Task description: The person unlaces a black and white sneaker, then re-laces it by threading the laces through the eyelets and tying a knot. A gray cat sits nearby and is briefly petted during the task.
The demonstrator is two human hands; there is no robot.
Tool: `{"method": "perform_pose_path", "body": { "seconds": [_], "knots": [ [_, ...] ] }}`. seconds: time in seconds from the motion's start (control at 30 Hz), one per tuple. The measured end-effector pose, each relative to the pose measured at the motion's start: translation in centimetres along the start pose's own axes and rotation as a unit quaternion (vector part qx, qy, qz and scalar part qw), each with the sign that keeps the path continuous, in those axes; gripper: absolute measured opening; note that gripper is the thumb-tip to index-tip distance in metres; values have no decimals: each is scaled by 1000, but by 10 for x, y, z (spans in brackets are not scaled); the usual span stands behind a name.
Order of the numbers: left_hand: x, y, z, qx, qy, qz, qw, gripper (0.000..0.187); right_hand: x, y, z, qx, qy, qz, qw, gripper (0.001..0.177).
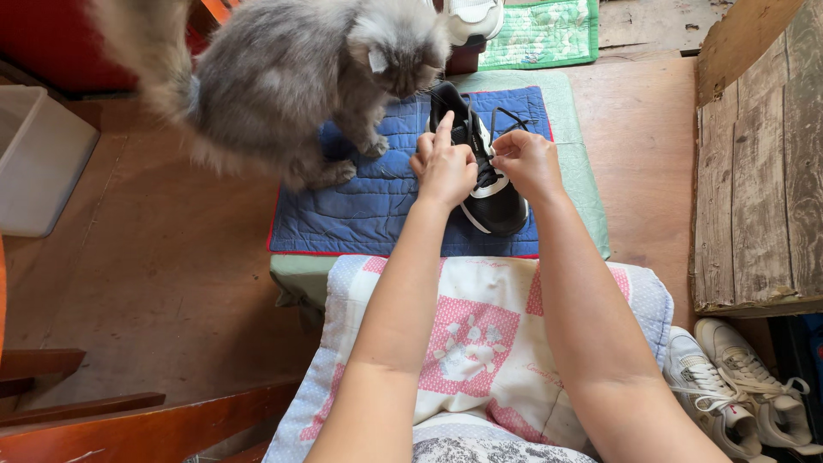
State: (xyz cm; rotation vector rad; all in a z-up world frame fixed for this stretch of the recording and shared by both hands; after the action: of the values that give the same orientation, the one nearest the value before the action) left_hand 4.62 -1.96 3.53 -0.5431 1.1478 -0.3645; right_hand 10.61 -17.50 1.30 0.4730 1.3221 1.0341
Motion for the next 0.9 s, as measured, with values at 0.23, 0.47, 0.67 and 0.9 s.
{"method": "perform_pose_path", "body": {
  "seconds": [0.23, 0.47, 0.67, 0.9],
  "knots": [
    [-2, 18, 2, -6, -24, -213, 977, 3, -1, 15, -2, -34, -24, -59, 997, 21],
    [0, 29, 7, -29, -52, -204, 977, 15, -1, 21, -4, -50, -18, -49, 997, 17],
    [6, 25, 1, -6, -81, -174, 981, 17, 1, 23, -5, -78, -15, -60, 995, 13],
    [3, 39, 1, -45, -57, -300, 951, 13, 9, 13, -2, -88, -32, -107, 990, 9]
  ]
}}
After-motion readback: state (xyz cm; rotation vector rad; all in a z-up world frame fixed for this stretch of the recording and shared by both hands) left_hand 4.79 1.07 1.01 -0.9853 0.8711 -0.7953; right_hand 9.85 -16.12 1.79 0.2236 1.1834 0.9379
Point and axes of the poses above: each hand's wrist, its own z-axis towards the middle knuckle, its own x-axis out of the palm, y = z × x, the point moved 10 cm from there along z, towards the middle knuckle, and after that the axes turned 4 degrees about -z, right-handed, at the moved point
